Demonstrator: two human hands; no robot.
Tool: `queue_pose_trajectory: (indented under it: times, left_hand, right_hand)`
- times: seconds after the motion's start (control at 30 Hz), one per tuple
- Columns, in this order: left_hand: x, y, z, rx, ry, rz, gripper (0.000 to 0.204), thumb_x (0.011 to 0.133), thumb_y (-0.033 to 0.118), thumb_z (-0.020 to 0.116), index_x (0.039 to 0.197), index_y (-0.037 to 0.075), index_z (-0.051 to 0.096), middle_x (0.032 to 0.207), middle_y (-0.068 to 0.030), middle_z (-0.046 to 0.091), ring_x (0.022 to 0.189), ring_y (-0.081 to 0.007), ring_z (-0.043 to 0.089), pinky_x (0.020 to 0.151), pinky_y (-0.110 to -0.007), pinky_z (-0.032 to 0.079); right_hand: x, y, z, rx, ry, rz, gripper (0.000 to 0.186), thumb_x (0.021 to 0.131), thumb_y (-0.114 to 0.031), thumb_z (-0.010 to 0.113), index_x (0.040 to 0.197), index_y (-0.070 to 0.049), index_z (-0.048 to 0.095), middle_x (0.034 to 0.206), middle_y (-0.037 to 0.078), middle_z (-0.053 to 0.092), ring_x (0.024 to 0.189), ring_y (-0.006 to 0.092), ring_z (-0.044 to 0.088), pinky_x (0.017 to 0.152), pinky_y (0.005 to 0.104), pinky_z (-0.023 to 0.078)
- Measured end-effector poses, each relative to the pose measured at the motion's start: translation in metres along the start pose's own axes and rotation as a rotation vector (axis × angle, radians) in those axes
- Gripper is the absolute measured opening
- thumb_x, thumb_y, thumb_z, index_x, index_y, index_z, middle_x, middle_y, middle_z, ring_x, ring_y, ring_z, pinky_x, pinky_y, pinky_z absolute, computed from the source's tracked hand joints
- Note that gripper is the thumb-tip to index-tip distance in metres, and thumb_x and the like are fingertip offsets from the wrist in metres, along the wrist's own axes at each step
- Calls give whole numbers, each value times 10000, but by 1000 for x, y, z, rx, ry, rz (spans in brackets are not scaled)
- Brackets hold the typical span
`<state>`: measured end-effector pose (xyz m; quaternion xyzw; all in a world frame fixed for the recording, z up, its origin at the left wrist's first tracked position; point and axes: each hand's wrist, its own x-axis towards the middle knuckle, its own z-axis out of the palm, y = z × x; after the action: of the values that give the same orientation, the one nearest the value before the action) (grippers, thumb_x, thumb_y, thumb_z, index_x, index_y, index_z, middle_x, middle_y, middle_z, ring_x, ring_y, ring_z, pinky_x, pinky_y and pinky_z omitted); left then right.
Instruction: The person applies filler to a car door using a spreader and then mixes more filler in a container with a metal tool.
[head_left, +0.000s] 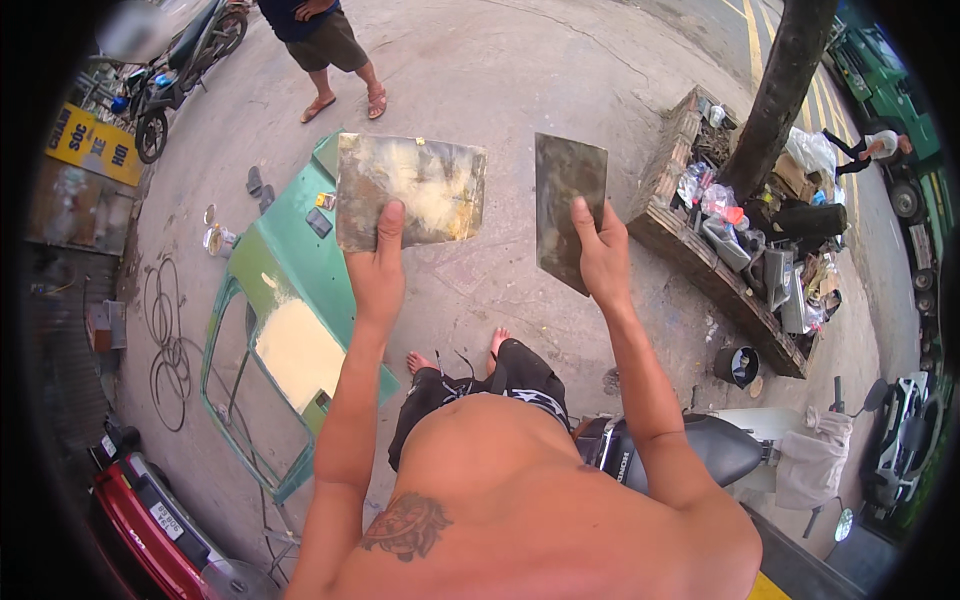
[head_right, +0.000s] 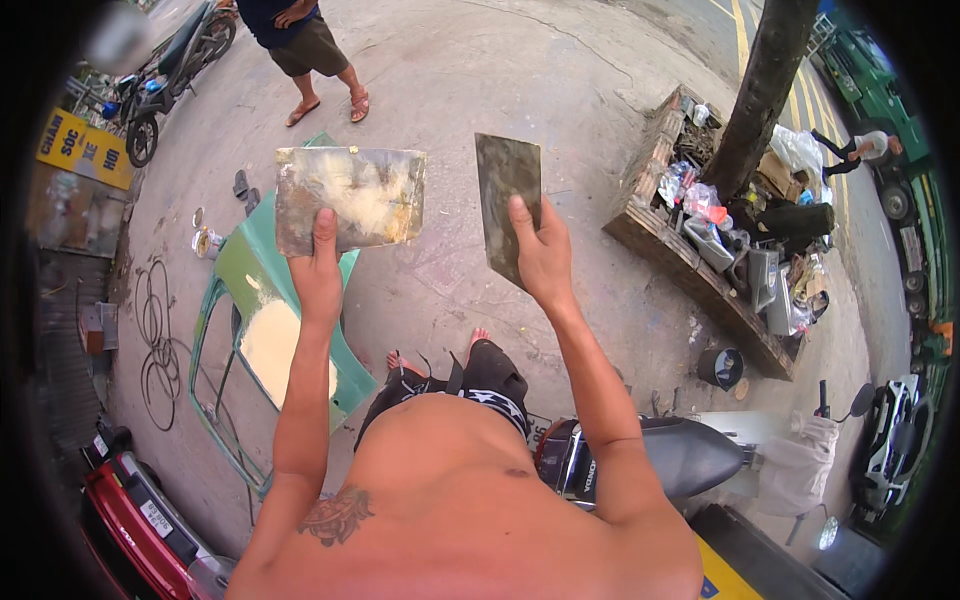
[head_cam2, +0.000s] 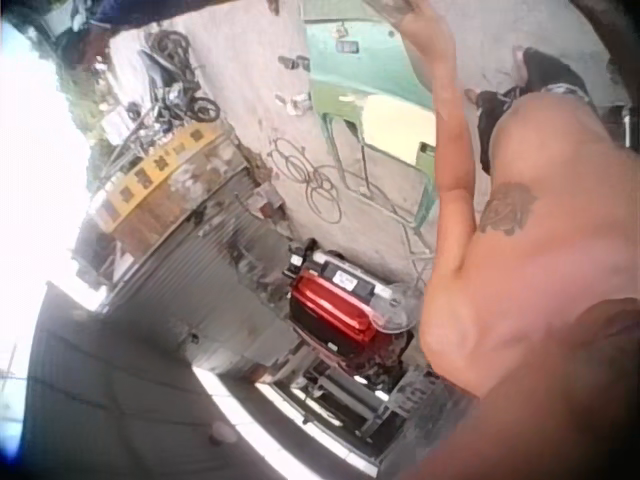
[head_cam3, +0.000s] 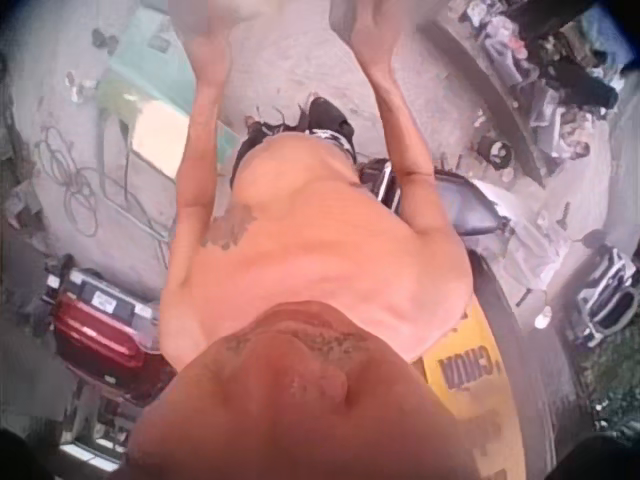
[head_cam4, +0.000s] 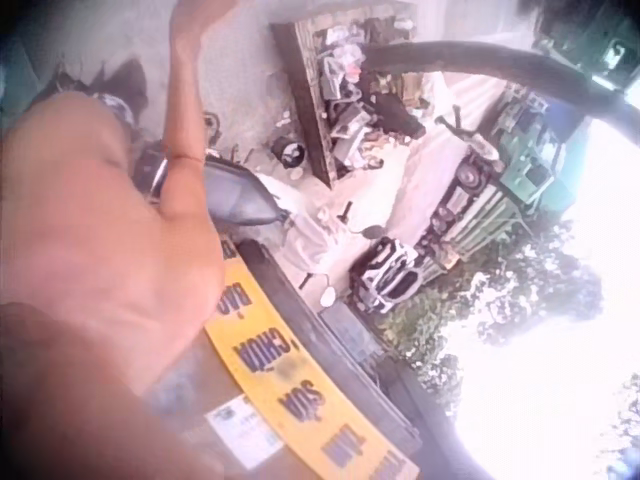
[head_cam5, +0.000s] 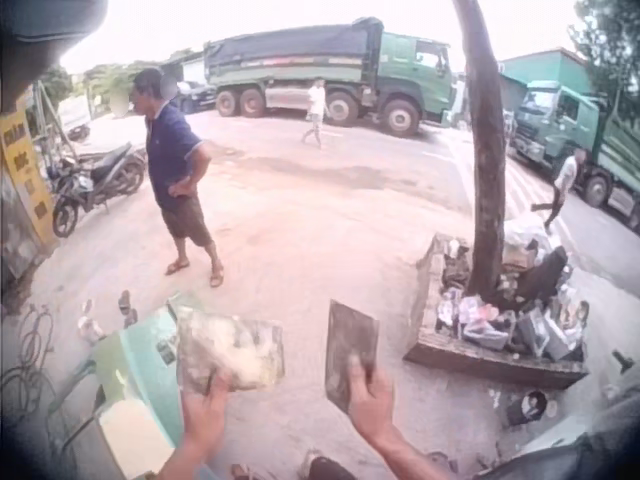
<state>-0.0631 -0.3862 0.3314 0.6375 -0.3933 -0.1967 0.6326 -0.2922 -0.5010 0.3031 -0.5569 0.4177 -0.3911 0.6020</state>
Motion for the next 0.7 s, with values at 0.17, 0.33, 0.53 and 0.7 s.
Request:
queue_pose_trajectory:
  times: [0.17, 0.33, 0.53, 0.7]
  left_hand:
    - [-44, -56, 93, 94, -343, 96, 197, 952, 175, 616, 1062, 13, 634, 1094, -110, 633, 1064, -195, 601, 873, -314, 482]
    - [-52, -37, 133, 75, -474, 604, 341, 913, -19, 601, 1252, -29, 558, 1100, -192, 689, 840, -302, 714, 719, -340, 550]
    - [-30, -42, 79, -130, -626, -125, 271, 933, 136, 645, 1135, -45, 632, 999, -97, 701, 834, -141, 641, 745, -289, 509]
    - [-31, -138, 27, -222, -584, -645, 461, 889, 298, 712, 1167, -55, 609, 1066, -100, 684, 981, -163, 623, 872, -328, 480]
  right_hand:
    - [-50, -39, 32, -645, 250, -998, 418, 799, -60, 635, 1210, -136, 657, 1019, 58, 629, 803, 198, 603, 637, 305, 490]
    - [-44, 125, -90, -965, 421, -7, 263, 958, -157, 518, 1181, -42, 597, 1009, 226, 662, 803, 408, 633, 663, 487, 499]
    - [-75, 239, -125, -409, 210, 390, 390, 1011, -327, 507, 1182, 14, 587, 1096, 148, 683, 939, 260, 674, 821, 409, 517]
    - [2, 138, -15, 299, -256, 589, 460, 999, -351, 546, 1257, 29, 536, 1136, 108, 652, 1011, 164, 632, 890, 336, 511]
